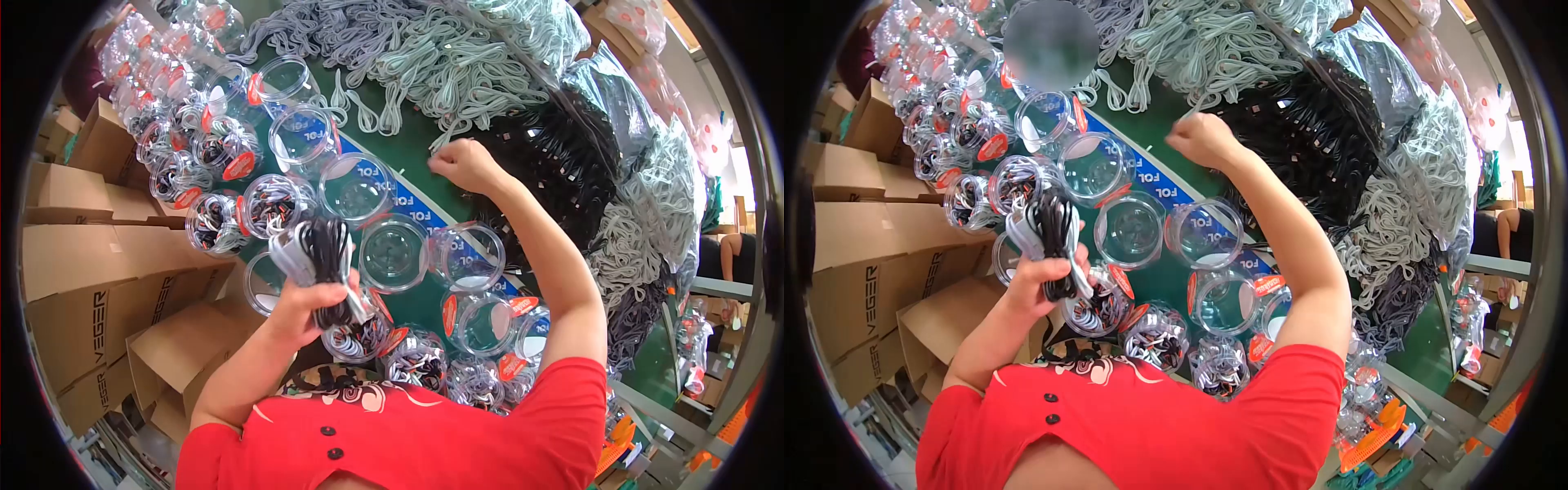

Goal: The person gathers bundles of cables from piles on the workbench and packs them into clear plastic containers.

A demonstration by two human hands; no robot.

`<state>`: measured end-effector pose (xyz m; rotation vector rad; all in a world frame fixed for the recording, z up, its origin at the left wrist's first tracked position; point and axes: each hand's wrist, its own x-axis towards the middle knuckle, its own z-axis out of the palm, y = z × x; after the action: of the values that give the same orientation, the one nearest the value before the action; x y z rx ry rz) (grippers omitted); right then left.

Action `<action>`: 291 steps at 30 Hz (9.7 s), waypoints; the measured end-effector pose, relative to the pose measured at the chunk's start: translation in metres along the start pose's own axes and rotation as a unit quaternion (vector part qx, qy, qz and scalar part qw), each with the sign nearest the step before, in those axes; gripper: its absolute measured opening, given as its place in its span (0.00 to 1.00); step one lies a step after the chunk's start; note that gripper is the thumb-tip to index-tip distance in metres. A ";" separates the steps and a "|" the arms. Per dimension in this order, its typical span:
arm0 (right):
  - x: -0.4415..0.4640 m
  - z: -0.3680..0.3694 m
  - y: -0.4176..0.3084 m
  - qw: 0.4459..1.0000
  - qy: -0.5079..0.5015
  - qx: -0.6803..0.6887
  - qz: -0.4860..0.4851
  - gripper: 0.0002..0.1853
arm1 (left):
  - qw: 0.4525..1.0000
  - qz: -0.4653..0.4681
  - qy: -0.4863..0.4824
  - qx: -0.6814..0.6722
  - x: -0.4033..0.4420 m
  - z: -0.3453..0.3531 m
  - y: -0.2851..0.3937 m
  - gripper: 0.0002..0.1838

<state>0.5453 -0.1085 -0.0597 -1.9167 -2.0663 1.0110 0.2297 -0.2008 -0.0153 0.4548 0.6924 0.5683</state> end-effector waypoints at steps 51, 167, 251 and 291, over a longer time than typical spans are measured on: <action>-0.372 0.030 0.269 0.946 0.145 -0.264 0.122 0.21 | 0.998 -0.060 -0.024 -0.002 -0.140 0.088 -0.205 0.33; -0.488 0.052 0.427 0.728 0.406 0.211 0.511 0.26 | 0.997 0.007 0.082 0.013 -0.156 0.200 -0.349 0.38; -0.287 0.131 -0.002 0.931 0.191 -0.279 0.140 0.50 | 0.590 0.467 -0.189 0.630 0.063 0.101 -0.162 0.39; -0.279 0.127 -0.036 0.964 0.258 0.028 -0.064 0.47 | 0.413 0.245 -0.189 0.857 0.040 0.062 -0.114 0.43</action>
<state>0.4966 -0.4131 -0.0453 -1.7532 -1.8049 0.4656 0.3364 -0.2753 -0.0552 2.7648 0.4302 0.0048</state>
